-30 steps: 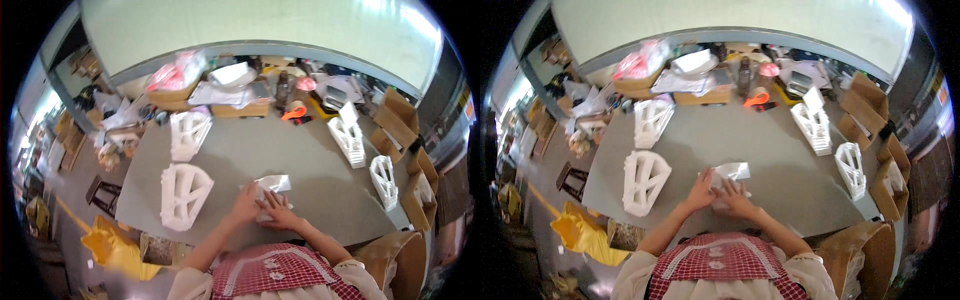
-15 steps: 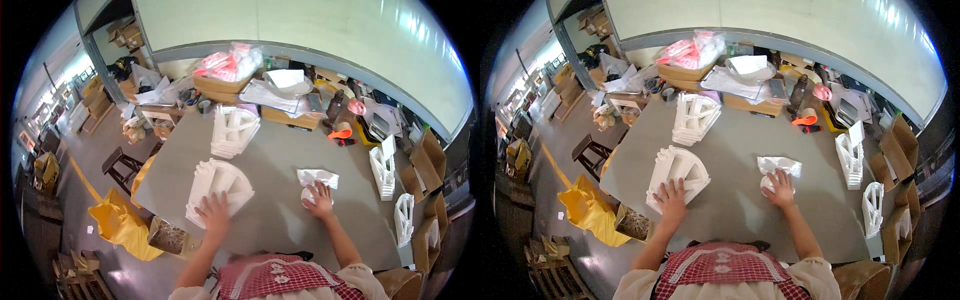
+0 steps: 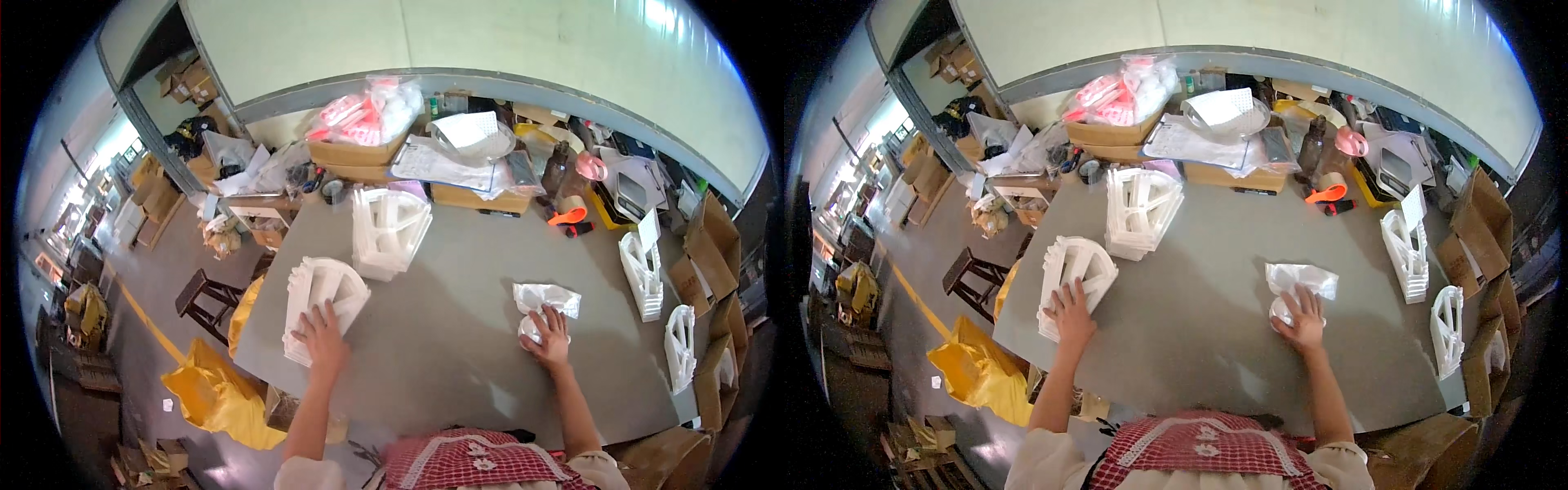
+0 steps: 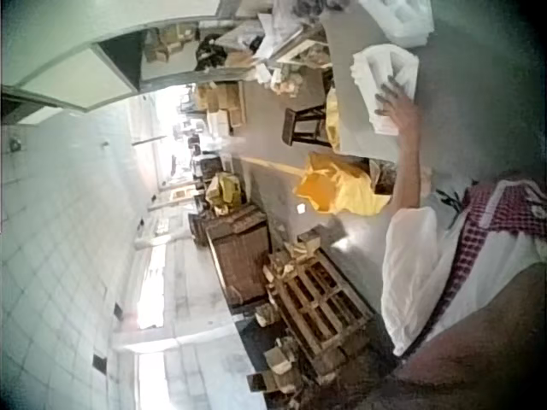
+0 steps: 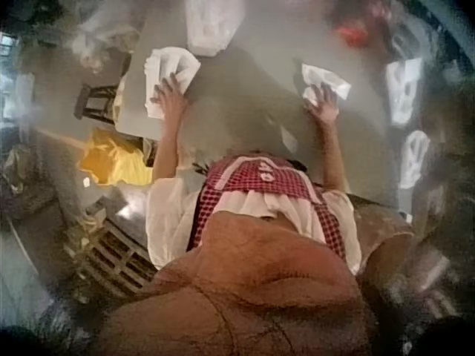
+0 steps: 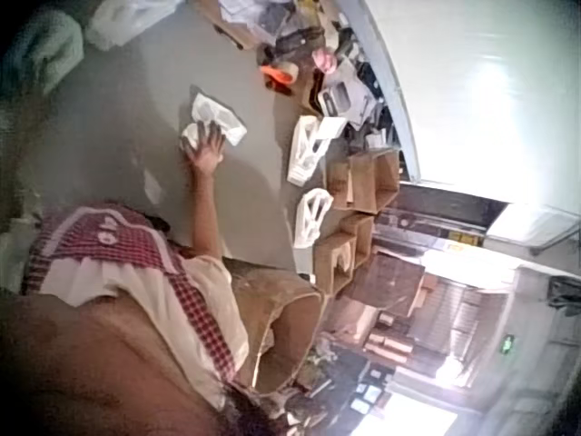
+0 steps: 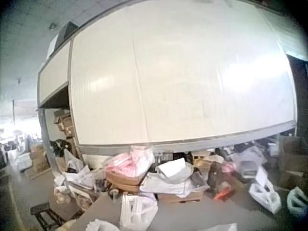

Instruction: The person organizes white plastic frames on a table by hand, taking them from a container and stacking them into several piles.

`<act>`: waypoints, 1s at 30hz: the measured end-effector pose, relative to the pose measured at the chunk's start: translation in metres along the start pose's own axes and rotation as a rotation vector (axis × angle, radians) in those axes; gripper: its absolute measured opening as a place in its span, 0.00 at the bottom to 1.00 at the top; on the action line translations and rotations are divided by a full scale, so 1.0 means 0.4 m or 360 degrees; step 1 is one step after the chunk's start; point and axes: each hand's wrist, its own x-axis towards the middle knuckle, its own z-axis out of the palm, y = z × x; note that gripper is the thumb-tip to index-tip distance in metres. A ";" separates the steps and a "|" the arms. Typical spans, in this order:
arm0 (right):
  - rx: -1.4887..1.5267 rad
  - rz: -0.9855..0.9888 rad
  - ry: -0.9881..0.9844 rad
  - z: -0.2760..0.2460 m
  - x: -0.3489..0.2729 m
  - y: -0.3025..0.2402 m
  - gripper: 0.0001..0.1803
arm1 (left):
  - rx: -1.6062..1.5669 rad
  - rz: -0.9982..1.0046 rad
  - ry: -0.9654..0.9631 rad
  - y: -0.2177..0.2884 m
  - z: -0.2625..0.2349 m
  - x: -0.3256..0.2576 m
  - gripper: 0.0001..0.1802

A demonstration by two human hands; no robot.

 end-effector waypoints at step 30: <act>-0.0298 0.0157 -0.0548 -0.029 0.073 -0.057 0.44 | -0.0358 0.0227 0.0031 -0.113 0.001 0.473 0.54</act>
